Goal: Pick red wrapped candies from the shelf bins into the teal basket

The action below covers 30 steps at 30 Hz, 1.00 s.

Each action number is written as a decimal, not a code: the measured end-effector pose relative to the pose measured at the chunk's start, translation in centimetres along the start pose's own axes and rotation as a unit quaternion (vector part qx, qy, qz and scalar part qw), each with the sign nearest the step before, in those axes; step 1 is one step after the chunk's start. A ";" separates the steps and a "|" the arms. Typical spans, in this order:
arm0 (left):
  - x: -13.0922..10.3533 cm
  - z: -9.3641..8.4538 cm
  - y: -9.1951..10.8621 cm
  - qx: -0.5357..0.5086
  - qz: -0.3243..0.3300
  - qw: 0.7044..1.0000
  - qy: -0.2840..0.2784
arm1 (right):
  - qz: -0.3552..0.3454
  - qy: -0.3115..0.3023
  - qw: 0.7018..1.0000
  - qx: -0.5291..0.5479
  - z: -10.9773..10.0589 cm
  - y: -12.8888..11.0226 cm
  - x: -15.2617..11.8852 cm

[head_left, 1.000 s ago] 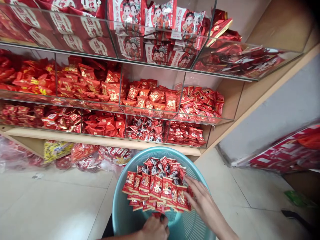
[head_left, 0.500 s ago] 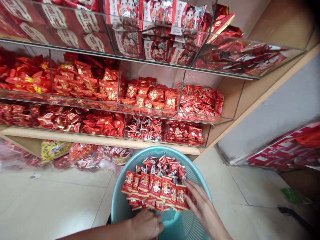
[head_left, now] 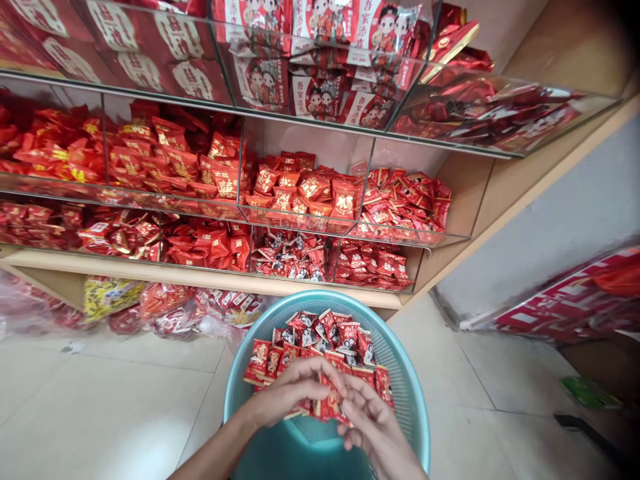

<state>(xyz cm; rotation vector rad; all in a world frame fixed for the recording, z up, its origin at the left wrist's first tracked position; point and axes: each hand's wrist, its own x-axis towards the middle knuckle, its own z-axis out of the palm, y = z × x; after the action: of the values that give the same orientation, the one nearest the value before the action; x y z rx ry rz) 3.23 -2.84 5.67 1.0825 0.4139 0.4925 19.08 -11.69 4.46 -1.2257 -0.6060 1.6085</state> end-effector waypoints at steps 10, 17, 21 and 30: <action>3.1 -1.2 -2.9 0.136 0.012 0.981 0.140 | -0.119 0.174 0.971 -0.109 -2.0 3.5 1.0; 8.0 -1.5 -3.9 0.280 0.002 0.957 0.077 | -0.155 0.216 0.901 -0.342 -5.4 4.7 -0.1; 9.2 -1.2 -4.5 0.392 -0.008 0.919 0.046 | -0.157 0.086 0.878 -0.444 -5.9 5.0 -0.6; 9.3 -0.8 -4.9 0.591 0.059 0.803 0.054 | -0.069 -0.045 0.808 -0.584 -5.3 5.9 0.7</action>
<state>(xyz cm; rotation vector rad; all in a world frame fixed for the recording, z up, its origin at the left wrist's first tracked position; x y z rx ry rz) 11.24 1.13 0.11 2.3139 0.7993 0.3801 21.56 -14.22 -2.63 -1.8762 -1.8686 1.0948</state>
